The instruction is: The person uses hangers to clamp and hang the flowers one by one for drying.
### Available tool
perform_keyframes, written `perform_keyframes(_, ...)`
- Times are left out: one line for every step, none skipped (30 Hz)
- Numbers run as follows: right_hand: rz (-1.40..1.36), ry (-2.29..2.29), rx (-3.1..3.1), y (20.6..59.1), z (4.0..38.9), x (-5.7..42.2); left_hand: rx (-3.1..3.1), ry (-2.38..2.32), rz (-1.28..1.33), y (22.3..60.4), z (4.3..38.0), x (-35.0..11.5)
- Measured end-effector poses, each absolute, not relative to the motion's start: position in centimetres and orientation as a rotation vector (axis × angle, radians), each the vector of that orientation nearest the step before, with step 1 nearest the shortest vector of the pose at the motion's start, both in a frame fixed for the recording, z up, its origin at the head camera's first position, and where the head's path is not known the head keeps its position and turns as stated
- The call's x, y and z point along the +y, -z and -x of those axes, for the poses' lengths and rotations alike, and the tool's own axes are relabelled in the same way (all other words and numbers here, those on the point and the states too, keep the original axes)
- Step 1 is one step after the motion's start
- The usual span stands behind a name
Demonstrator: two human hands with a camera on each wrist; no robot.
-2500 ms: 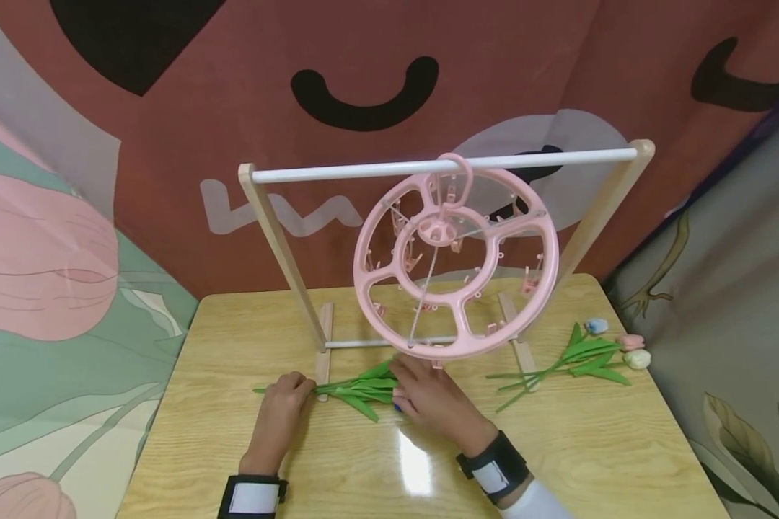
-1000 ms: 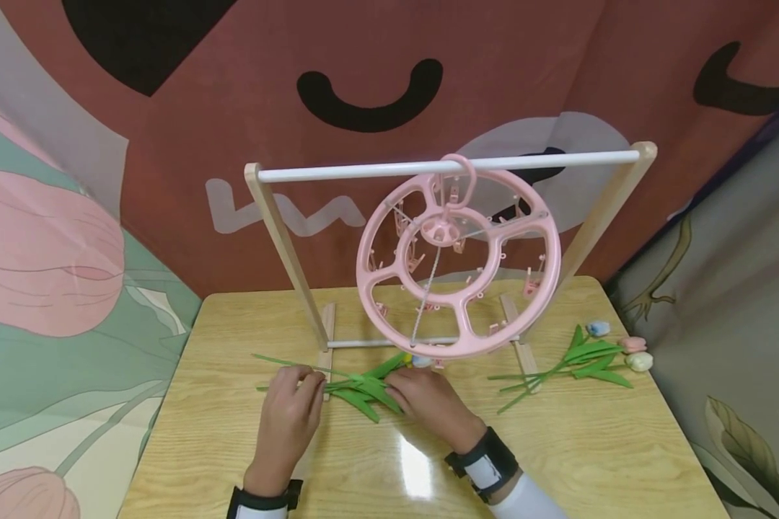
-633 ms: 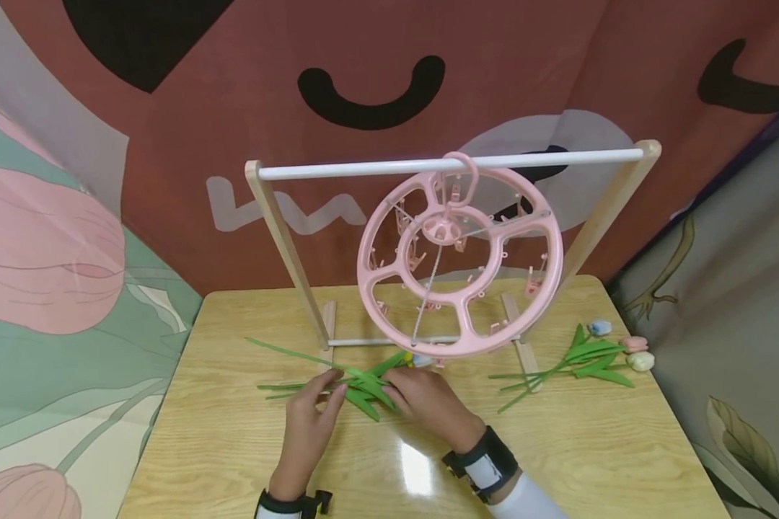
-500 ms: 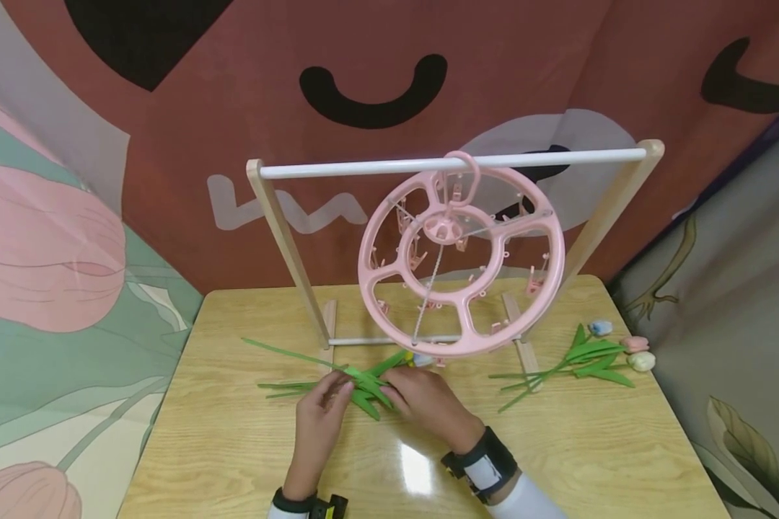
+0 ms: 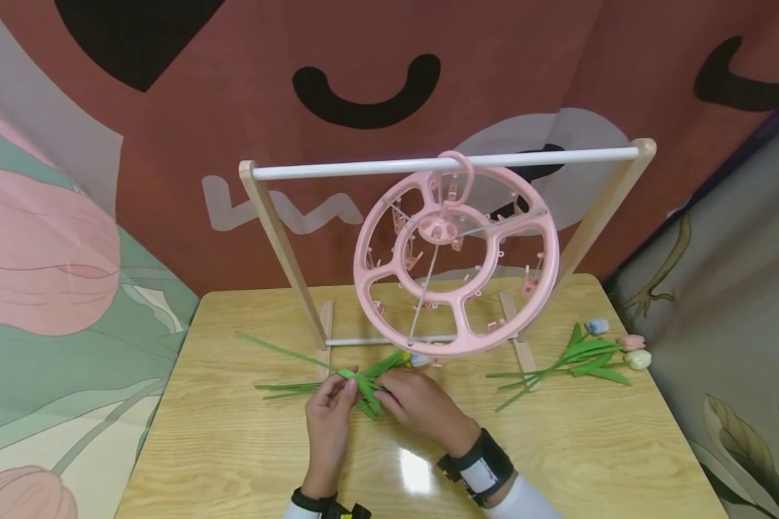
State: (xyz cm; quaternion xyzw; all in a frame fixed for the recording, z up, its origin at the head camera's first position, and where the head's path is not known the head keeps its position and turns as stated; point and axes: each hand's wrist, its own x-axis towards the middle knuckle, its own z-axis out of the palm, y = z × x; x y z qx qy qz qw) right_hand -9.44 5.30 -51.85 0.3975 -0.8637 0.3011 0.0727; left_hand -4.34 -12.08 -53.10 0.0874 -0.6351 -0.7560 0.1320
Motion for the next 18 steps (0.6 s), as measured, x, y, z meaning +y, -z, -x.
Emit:
perform_keyframes(-1.186, -0.912, -2.596, 51.9, 9.4, 5.3, -1.839, 2.197, -0.248, 53.1, 4.4, -12.1)
perform_keyframes(-1.174, -0.916, -2.605, 51.9, 9.4, 5.4, -1.832, 2.203, -0.244, 53.0, 4.4, -12.2)
perform_keyframes(-1.156, -0.916, -2.617, 52.0, 9.4, 5.6, -1.826, 2.208, -0.238, 53.0, 4.4, -12.2)
perform_keyframes(-1.138, -0.924, -2.632, 52.1, 9.4, 5.8, -1.822, 2.214, -0.233, 53.0, 4.4, -12.3)
perform_keyframes(-1.118, -0.925, -2.652, 52.2, 9.4, 6.0, -1.821, 2.216, -0.233, 52.9, 4.5, -12.3)
perform_keyframes(-1.096, -0.929, -2.673, 52.2, 9.3, 6.3, -1.812, 2.224, -0.230, 52.9, 4.5, -12.4)
perform_keyframes(-1.078, -0.932, -2.691, 52.3, 9.3, 6.7, -1.797, 2.235, -0.227, 52.9, 4.5, -12.5)
perform_keyframes(-1.056, -0.916, -2.709, 52.5, 9.3, 7.1, -1.793, 2.238, -0.225, 52.9, 4.5, -12.5)
perform_keyframes(-1.029, -0.898, -2.724, 52.6, 9.2, 7.6, -1.799, 2.233, -0.218, 52.9, 4.5, -12.6)
perform_keyframes(-1.004, -0.886, -2.740, 52.7, 9.2, 8.2, -1.804, 2.229, -0.209, 53.0, 4.5, -12.6)
perform_keyframes(-0.968, -0.873, -2.759, 52.9, 9.2, 8.8, -1.807, 2.229, -0.192, 53.0, 4.4, -12.7)
perform_keyframes(-0.925, -0.878, -2.779, 52.9, 9.2, 9.4, -1.811, 2.224, -0.174, 53.0, 4.4, -12.7)
perform_keyframes(-0.870, -0.895, -2.815, 52.9, 9.2, 10.1, -1.818, 2.220, -0.154, 53.1, 4.4, -12.7)
perform_keyframes(-0.808, -0.906, -2.845, 52.9, 9.2, 10.8, -1.830, 2.208, -0.130, 53.2, 4.3, -12.8)
perform_keyframes(-0.746, -0.919, -2.866, 52.8, 9.3, 11.4, -1.837, 2.200, -0.108, 53.2, 4.3, -12.8)
perform_keyframes(-0.681, -0.940, -2.880, 52.6, 9.3, 12.0, -1.842, 2.195, -0.083, 53.2, 4.2, -12.8)
perform_keyframes(-0.618, -0.970, -2.881, 52.3, 9.2, 12.6, -1.848, 2.188, -0.061, 53.3, 4.2, -12.9)
perform_keyframes(-0.560, -0.993, -2.875, 52.0, 9.2, 13.0, -1.852, 2.179, -0.043, 53.3, 4.2, -12.9)
